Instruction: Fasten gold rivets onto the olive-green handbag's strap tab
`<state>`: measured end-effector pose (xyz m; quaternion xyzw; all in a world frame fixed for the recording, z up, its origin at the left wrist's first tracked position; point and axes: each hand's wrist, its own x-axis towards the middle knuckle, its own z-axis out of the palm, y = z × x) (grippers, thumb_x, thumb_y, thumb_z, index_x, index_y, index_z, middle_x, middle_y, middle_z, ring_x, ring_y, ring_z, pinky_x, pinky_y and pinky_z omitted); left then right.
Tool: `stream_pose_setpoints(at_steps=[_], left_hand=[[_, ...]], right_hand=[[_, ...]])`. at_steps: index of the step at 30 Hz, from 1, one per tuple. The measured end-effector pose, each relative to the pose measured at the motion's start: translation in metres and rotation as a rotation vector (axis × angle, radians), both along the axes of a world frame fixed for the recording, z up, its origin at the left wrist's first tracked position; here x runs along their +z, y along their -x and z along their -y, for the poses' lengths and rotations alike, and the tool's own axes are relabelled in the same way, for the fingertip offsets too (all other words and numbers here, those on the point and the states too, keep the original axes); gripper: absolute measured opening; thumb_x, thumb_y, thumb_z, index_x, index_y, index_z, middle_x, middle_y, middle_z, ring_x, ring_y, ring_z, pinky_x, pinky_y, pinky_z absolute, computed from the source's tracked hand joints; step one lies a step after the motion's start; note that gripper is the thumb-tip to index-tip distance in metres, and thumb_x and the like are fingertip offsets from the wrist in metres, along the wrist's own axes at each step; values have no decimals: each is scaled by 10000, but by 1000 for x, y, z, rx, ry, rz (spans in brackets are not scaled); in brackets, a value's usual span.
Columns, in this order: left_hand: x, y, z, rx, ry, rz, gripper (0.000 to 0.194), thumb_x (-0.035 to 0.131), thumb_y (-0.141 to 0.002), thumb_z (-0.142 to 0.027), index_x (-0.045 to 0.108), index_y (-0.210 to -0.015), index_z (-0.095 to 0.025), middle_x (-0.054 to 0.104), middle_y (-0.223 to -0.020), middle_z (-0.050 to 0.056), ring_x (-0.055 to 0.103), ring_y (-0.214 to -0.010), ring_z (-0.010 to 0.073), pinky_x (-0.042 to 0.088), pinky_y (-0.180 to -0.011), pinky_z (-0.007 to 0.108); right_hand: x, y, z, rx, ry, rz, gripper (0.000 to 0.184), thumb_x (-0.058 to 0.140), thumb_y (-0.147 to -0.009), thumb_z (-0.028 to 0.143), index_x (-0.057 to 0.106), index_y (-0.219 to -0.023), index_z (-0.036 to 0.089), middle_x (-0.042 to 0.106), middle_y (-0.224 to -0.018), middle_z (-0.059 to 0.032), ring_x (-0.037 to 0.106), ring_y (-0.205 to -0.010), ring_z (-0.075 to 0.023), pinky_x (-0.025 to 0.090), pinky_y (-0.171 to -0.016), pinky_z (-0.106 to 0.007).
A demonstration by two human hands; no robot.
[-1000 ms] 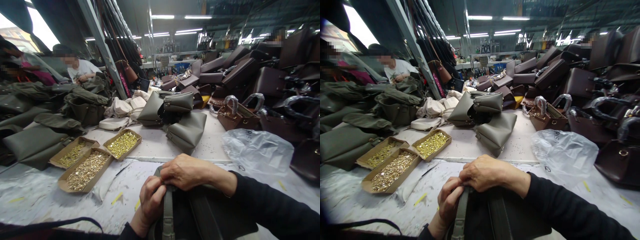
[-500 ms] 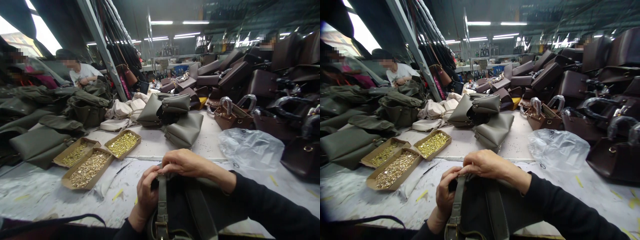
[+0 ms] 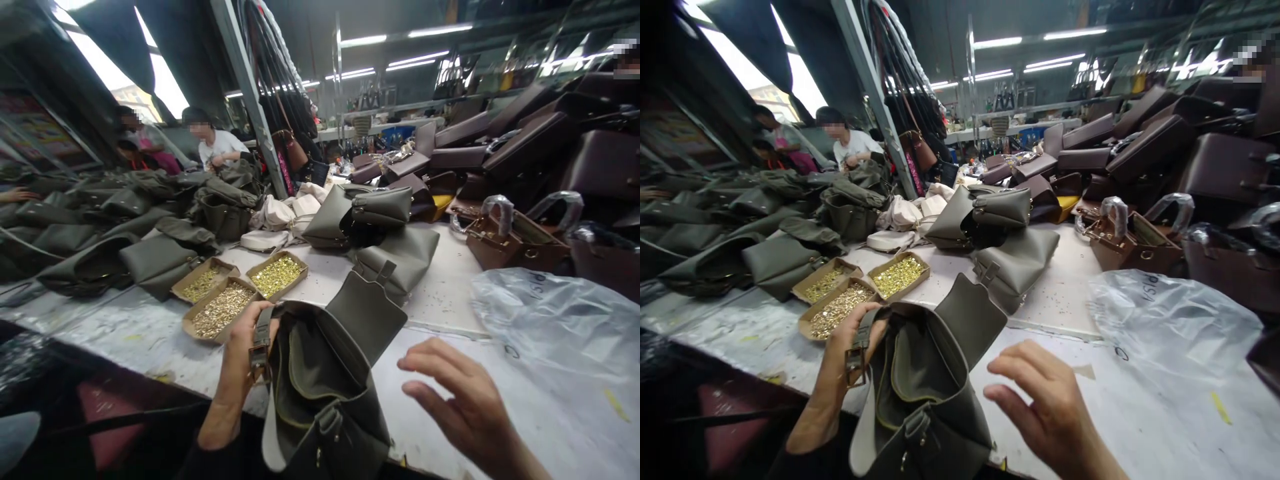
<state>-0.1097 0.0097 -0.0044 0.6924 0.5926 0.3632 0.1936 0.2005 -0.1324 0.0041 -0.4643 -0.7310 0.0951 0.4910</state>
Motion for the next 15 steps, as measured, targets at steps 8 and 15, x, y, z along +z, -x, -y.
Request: stream_pose_setpoints(at_steps=[8, 15], left_hand=[[8, 5, -2, -185, 208, 208, 193, 673, -802, -263, 719, -968, -176, 764, -957, 51, 706, -927, 226, 561, -838, 321], [-11, 19, 13, -265, 244, 434, 194, 682, -815, -228, 735, -990, -163, 756, -1146, 134, 711, -1078, 282, 580, -942, 417]], right_hand=[[-86, 50, 14, -156, 12, -45, 469, 650, -961, 461, 592, -1399, 304, 453, -1489, -132, 585, -1285, -341, 608, -969, -423], [-80, 62, -2, -144, 92, -245, 169, 674, -946, 371, 694, -1086, 278, 611, -1369, -108, 653, -1205, -324, 616, -954, -426]])
